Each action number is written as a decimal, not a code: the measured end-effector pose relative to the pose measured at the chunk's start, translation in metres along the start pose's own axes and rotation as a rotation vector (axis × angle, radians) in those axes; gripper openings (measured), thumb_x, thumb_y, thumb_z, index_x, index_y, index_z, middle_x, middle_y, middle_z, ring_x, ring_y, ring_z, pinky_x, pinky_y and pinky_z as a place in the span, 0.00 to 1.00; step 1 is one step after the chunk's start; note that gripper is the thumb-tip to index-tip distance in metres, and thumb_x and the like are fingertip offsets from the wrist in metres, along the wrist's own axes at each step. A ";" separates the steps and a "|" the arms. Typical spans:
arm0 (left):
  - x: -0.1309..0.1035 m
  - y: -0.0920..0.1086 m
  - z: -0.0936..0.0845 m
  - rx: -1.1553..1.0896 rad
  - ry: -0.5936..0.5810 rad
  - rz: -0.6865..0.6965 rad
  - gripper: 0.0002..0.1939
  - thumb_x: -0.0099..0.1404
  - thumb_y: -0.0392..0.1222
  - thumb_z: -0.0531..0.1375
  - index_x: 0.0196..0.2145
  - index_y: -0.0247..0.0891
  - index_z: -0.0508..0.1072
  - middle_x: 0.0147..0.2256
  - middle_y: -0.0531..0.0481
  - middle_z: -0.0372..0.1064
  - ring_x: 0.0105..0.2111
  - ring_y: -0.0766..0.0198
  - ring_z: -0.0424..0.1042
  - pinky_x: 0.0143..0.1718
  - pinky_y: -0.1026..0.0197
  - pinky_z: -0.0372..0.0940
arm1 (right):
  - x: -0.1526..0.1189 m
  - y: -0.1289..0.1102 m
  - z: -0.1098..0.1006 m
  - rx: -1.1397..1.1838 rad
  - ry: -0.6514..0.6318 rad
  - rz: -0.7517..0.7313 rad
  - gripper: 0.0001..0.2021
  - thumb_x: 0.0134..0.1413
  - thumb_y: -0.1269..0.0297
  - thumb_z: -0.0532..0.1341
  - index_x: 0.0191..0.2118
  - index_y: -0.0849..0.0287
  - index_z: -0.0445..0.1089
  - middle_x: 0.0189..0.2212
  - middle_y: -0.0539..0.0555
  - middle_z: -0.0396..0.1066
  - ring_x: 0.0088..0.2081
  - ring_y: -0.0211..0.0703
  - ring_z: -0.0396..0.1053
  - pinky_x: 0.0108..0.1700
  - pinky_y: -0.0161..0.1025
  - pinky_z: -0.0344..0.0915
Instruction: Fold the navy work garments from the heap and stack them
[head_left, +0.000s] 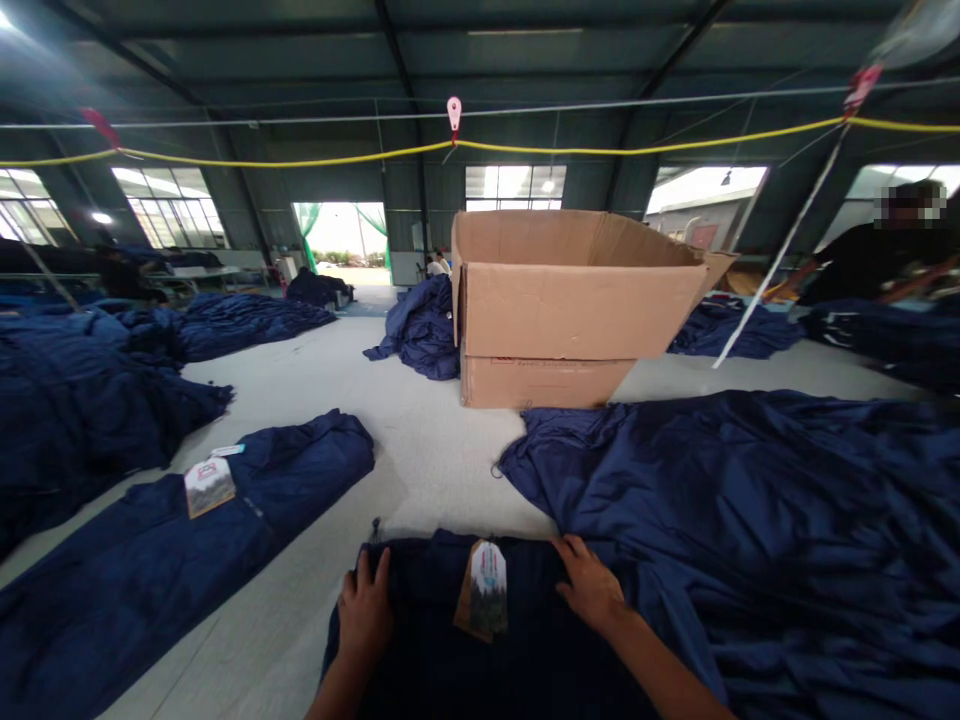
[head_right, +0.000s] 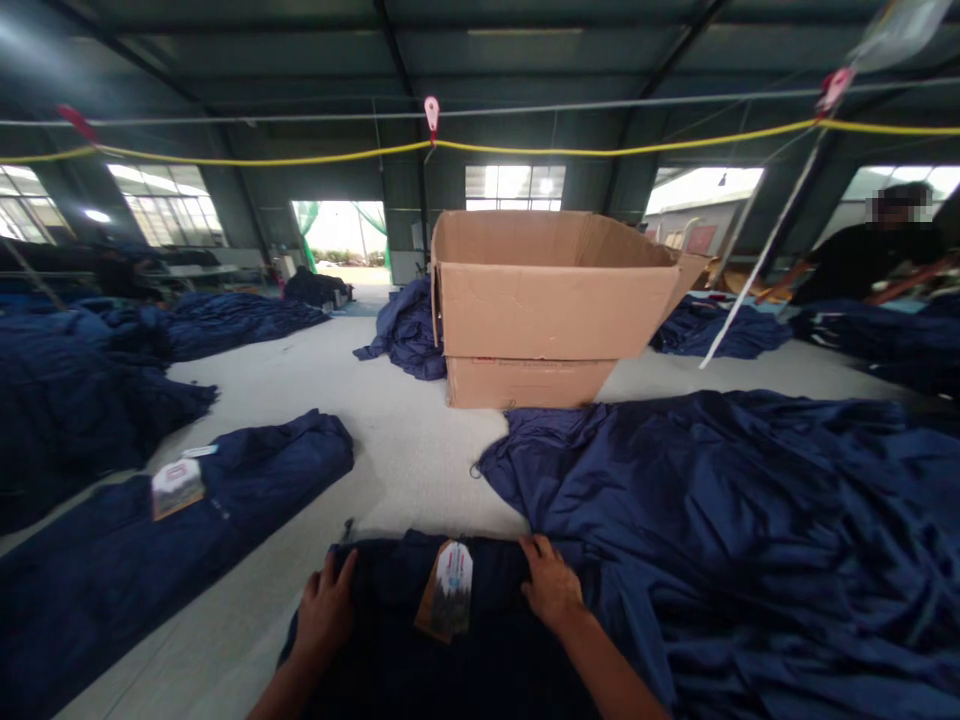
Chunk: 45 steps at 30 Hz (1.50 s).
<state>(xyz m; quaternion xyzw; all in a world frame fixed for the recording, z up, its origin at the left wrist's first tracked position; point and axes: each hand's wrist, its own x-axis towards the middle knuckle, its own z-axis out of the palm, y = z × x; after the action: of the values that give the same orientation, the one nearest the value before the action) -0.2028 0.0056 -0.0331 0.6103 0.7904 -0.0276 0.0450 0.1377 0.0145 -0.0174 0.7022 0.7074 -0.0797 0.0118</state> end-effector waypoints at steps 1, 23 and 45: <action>0.001 -0.005 -0.002 -0.022 -0.029 -0.060 0.35 0.57 0.31 0.51 0.63 0.41 0.49 0.63 0.38 0.46 0.56 0.50 0.59 0.53 0.51 0.56 | 0.006 -0.003 0.000 0.024 -0.071 -0.006 0.38 0.42 0.73 0.59 0.62 0.49 0.50 0.62 0.54 0.50 0.54 0.47 0.62 0.51 0.42 0.61; 0.001 -0.135 -0.070 -0.540 0.160 -0.319 0.22 0.64 0.34 0.46 0.56 0.33 0.57 0.35 0.42 0.75 0.35 0.58 0.74 0.34 0.62 0.62 | 0.109 -0.168 -0.093 -0.064 -0.018 -0.305 0.15 0.55 0.65 0.52 0.48 0.52 0.66 0.43 0.56 0.74 0.43 0.50 0.71 0.40 0.41 0.61; 0.061 -0.324 -0.138 -0.197 0.558 -0.888 0.32 0.63 0.42 0.48 0.63 0.34 0.47 0.61 0.28 0.48 0.58 0.35 0.53 0.49 0.31 0.55 | 0.203 -0.562 -0.102 0.013 0.167 -0.728 0.27 0.58 0.69 0.50 0.62 0.48 0.49 0.62 0.57 0.49 0.52 0.46 0.62 0.51 0.41 0.57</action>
<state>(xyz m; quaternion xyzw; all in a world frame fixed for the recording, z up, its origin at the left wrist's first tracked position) -0.5371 -0.0039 0.0937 0.1939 0.9535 0.1935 -0.1259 -0.4151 0.2286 0.1110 0.4086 0.9089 -0.0256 -0.0795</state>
